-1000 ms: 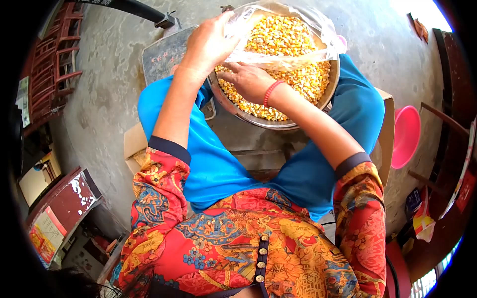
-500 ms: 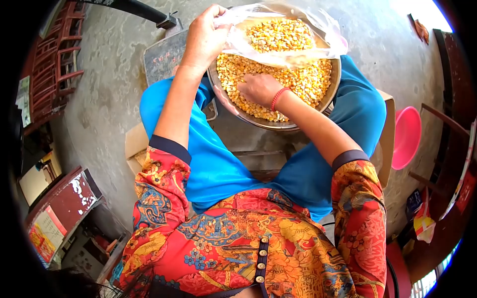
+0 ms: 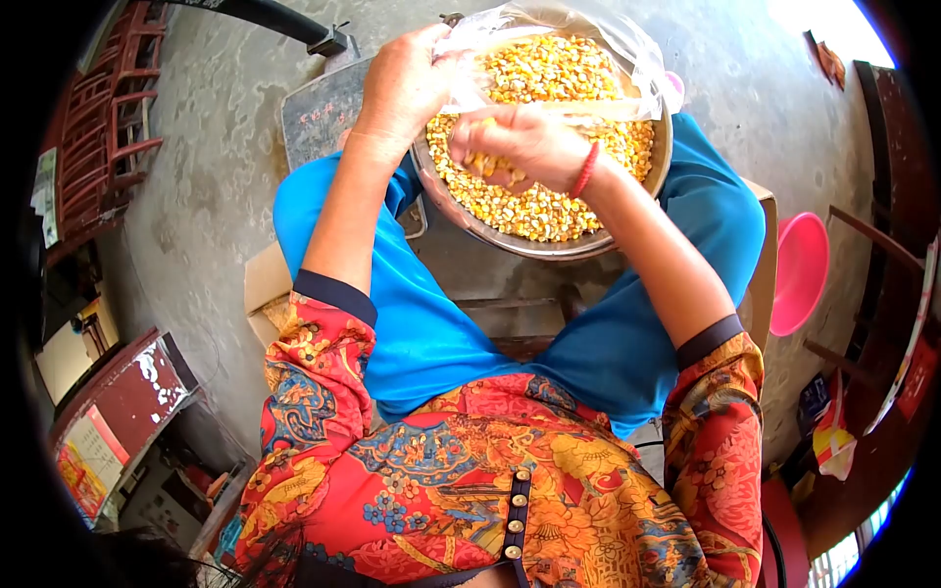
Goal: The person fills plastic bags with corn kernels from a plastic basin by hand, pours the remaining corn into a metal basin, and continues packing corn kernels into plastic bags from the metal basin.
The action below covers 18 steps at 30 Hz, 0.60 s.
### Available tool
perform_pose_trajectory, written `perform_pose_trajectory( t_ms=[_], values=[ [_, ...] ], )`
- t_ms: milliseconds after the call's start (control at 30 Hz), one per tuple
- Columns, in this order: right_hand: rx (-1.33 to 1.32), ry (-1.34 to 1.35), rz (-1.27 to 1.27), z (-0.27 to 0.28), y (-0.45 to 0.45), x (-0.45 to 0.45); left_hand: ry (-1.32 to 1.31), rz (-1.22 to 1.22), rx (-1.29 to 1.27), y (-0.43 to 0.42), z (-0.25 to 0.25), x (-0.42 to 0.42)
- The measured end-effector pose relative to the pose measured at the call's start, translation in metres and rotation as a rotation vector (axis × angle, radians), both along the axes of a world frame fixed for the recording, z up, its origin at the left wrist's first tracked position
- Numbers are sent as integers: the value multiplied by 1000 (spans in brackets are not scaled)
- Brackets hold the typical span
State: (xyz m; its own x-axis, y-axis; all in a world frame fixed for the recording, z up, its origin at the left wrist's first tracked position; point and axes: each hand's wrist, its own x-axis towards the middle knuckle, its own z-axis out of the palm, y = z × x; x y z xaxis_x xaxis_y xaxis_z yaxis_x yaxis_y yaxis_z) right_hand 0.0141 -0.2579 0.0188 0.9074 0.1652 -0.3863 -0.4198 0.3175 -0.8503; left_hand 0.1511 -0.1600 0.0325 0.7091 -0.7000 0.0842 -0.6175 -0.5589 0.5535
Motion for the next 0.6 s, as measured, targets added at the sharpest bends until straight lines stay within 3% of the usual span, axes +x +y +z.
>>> perform_pose_trajectory(
  t_ms=[200, 233, 333, 400, 433, 533, 600],
  values=[
    [75, -147, -376, 19, -49, 13, -12, 2, 31, 1, 3, -3],
    [136, -181, -347, 15, -61, 16, -18, 4, 16, 1, 2, -3],
    [-8, -110, -467, -1, -63, 26, -13, -3, -22, 1, -2, -1],
    [-329, -160, -544, -11, -48, 36, 1, -1, -42, 1, -4, 0],
    [-254, -193, -525, -14, -43, 37, 16, 3, -62, 0, -5, 1],
    [-587, -299, -307, -14, -41, 37, -5, 6, -86, 1, -3, 0],
    [-626, -291, -252, -14, -42, 36, -16, 9, -82, 0, -4, 0]
  ],
)
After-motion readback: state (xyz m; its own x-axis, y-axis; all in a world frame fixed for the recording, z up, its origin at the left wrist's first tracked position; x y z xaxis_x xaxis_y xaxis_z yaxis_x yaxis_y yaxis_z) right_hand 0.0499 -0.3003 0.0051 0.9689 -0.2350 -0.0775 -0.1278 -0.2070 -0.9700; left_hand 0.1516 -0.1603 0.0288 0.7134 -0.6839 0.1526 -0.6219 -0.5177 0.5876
